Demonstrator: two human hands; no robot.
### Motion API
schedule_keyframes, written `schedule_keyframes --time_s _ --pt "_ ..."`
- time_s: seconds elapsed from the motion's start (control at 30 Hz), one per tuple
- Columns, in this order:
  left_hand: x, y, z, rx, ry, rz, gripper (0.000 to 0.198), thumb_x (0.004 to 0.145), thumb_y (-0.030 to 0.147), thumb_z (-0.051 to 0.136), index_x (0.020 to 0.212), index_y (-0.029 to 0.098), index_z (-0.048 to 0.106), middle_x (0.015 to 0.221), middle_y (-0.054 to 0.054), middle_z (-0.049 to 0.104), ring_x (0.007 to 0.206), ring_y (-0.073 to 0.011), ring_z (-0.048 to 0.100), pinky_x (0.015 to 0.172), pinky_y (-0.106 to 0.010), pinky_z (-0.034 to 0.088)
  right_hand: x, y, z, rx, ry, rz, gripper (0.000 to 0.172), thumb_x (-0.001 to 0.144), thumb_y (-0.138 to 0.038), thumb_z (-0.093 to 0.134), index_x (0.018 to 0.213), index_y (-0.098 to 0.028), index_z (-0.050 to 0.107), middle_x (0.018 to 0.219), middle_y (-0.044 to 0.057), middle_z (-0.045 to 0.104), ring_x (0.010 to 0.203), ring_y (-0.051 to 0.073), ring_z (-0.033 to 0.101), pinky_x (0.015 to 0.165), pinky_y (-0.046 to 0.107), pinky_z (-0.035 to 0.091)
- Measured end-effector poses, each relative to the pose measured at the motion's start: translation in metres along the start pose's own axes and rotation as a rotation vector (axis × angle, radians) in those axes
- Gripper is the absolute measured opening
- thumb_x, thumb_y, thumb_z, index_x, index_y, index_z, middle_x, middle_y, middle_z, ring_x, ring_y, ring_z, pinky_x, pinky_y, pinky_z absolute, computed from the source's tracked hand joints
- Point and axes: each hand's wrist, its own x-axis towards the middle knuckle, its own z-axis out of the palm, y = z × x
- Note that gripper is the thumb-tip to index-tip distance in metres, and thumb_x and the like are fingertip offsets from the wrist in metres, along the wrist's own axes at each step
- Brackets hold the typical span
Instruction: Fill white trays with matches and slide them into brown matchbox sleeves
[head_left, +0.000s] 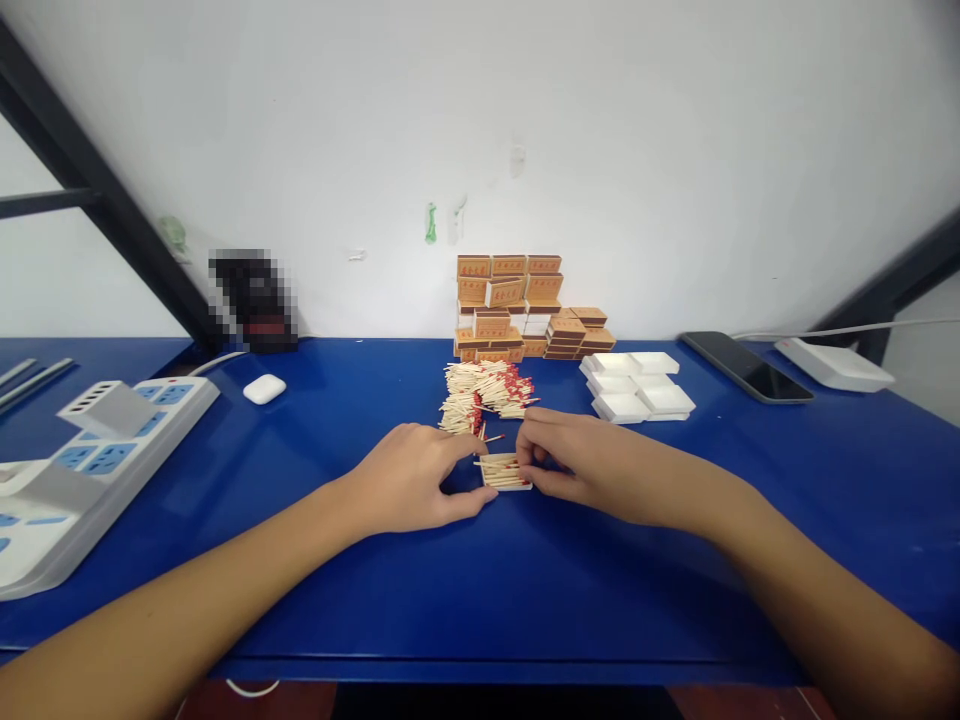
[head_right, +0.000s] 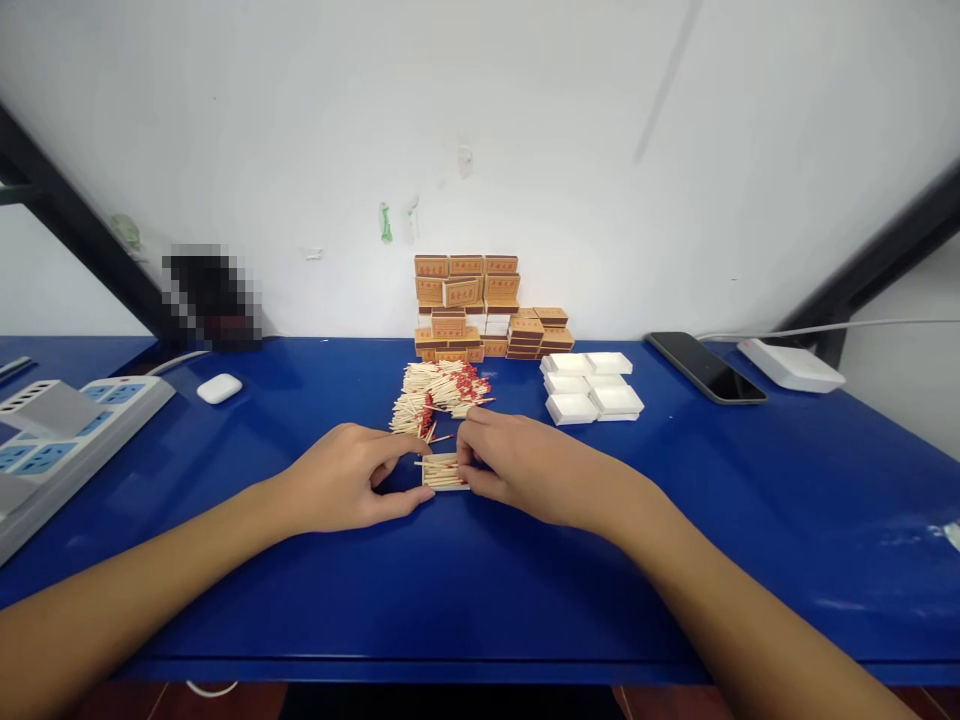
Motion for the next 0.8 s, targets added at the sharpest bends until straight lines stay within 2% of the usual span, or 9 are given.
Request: schedule_keyframes --time_s 0.2,0.43,0.57,0.67,0.8 --pt "-0.001 -0.001 0.001 0.006 0.005 0.014 0.033 0.094 0.047 0.067 0.112 0.02 0.073 0.061 0.005 0.059 0.053 -0.0131 0.056 0.057 -0.026 0.04 0.0 0.003 0.0 0.049 0.0 0.002 0.014 0.103 -0.033 0.057 0.093 -0.023 0.06 0.098 0.003 0.066 0.08 0.018 0.059 0.068 0.032 0.042" --pt "-0.001 0.0 0.001 0.01 0.001 0.003 0.029 0.094 0.047 0.066 0.102 0.019 0.071 0.06 0.004 0.058 0.053 -0.0127 0.054 0.055 -0.025 0.035 0.006 -0.008 0.007 0.053 0.034 -0.032 0.014 0.104 -0.032 0.058 0.093 -0.023 0.059 0.099 0.002 0.066 0.082 0.017 0.06 0.072 0.031 0.044" --pt "-0.001 0.0 0.001 0.005 -0.008 0.0 0.03 0.094 0.046 0.066 0.105 0.019 0.072 0.061 0.004 0.058 0.054 -0.013 0.055 0.056 -0.026 0.036 0.009 -0.01 0.01 0.037 0.085 -0.05 0.017 0.106 -0.034 0.057 0.093 -0.023 0.059 0.097 0.002 0.066 0.08 0.017 0.06 0.071 0.031 0.042" --pt "0.0 0.0 0.0 0.004 -0.009 0.002 0.029 0.094 0.045 0.066 0.103 0.019 0.072 0.06 0.004 0.057 0.053 -0.0128 0.054 0.056 -0.026 0.036 0.013 -0.01 0.014 0.014 0.152 -0.083 0.015 0.105 -0.029 0.056 0.093 -0.022 0.06 0.097 0.002 0.066 0.081 0.017 0.059 0.07 0.03 0.042" --pt "-0.001 0.0 -0.001 0.005 -0.014 -0.005 0.027 0.093 0.045 0.067 0.097 0.019 0.07 0.061 0.004 0.058 0.053 -0.0124 0.054 0.055 -0.025 0.034 0.016 -0.007 0.018 -0.002 0.148 -0.076 0.012 0.103 -0.024 0.059 0.092 -0.021 0.061 0.098 0.003 0.065 0.079 0.015 0.058 0.069 0.029 0.041"
